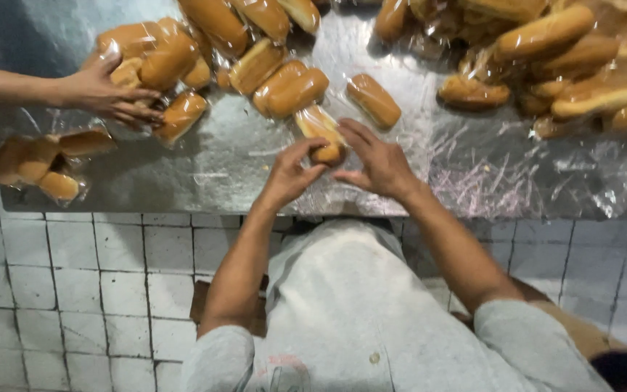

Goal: The person wraps individual bread rolls in plastic wrap by hand on a metal table, handling several rolls one at a time.

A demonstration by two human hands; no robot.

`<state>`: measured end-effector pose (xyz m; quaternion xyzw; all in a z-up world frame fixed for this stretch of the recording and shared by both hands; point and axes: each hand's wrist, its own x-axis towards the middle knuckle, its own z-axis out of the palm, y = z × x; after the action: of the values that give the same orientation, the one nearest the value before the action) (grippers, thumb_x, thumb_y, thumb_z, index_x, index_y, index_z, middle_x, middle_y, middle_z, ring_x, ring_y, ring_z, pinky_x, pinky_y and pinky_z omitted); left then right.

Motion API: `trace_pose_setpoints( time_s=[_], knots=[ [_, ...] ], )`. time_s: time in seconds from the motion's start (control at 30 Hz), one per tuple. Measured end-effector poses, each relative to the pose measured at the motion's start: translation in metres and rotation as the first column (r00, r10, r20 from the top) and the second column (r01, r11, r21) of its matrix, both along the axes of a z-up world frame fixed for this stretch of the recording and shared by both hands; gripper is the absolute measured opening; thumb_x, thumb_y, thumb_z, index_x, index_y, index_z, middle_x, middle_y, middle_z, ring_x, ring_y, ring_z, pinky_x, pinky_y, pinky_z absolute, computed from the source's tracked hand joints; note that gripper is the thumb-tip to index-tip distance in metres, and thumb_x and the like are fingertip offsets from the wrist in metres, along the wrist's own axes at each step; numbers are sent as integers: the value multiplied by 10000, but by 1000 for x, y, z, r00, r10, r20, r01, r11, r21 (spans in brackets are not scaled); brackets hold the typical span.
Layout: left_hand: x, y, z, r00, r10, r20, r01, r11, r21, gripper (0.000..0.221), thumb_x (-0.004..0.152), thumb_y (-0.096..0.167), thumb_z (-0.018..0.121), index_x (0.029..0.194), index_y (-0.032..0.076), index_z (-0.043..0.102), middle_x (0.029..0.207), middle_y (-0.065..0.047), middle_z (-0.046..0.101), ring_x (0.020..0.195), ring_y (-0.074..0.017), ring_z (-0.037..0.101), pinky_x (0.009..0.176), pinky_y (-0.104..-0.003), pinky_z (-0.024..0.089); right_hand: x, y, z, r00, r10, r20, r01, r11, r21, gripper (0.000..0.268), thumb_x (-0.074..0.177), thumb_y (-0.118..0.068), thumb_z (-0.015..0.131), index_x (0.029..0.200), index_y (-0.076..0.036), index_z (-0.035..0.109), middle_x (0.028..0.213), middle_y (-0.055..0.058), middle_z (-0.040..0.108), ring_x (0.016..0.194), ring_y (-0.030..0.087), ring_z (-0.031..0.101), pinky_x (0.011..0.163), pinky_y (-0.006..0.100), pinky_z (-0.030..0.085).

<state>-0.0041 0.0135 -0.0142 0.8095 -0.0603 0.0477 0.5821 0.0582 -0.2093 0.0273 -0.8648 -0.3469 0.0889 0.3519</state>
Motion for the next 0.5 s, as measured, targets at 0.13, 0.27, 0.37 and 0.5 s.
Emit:
trace_pose_setpoints(
  time_s=[0.13,0.27,0.37,0.5],
  knots=[
    [-2,14,-6,998,-37,-56,37,999,10,455,756,-16,858,1178,110,744,1054,-117,771,1003,-303,737,913,-403,556,24,-2,-19,961,28,-275,-13,998,59,402,853,-407,819,1079,-98,694,1007,187,761,1015,442,695,831,558,545],
    [4,50,6,918,292,-268,-344,923,-171,502,855,137,866,1301,102,637,1141,-118,714,1026,-239,684,950,-428,535,58,-10,-84,855,-410,-317,362,910,-200,513,943,-405,721,1322,-94,573,1349,159,556,1149,467,646,1001,590,490],
    [11,73,5,735,653,-182,-673,736,-79,602,947,218,844,1426,107,497,1328,-137,616,1249,-274,581,1068,-441,475,70,-26,-145,837,-526,-154,382,761,-524,809,885,-447,781,1504,-105,391,1470,124,433,1070,501,661,958,639,519],
    [12,27,44,844,440,-307,-495,859,-131,278,978,288,755,1207,137,707,1154,-98,717,1167,-243,668,1018,-414,504,59,-21,-151,751,-616,-238,510,770,-383,639,815,-476,824,1285,-121,574,1128,85,646,1016,410,704,864,575,560]
  ],
)
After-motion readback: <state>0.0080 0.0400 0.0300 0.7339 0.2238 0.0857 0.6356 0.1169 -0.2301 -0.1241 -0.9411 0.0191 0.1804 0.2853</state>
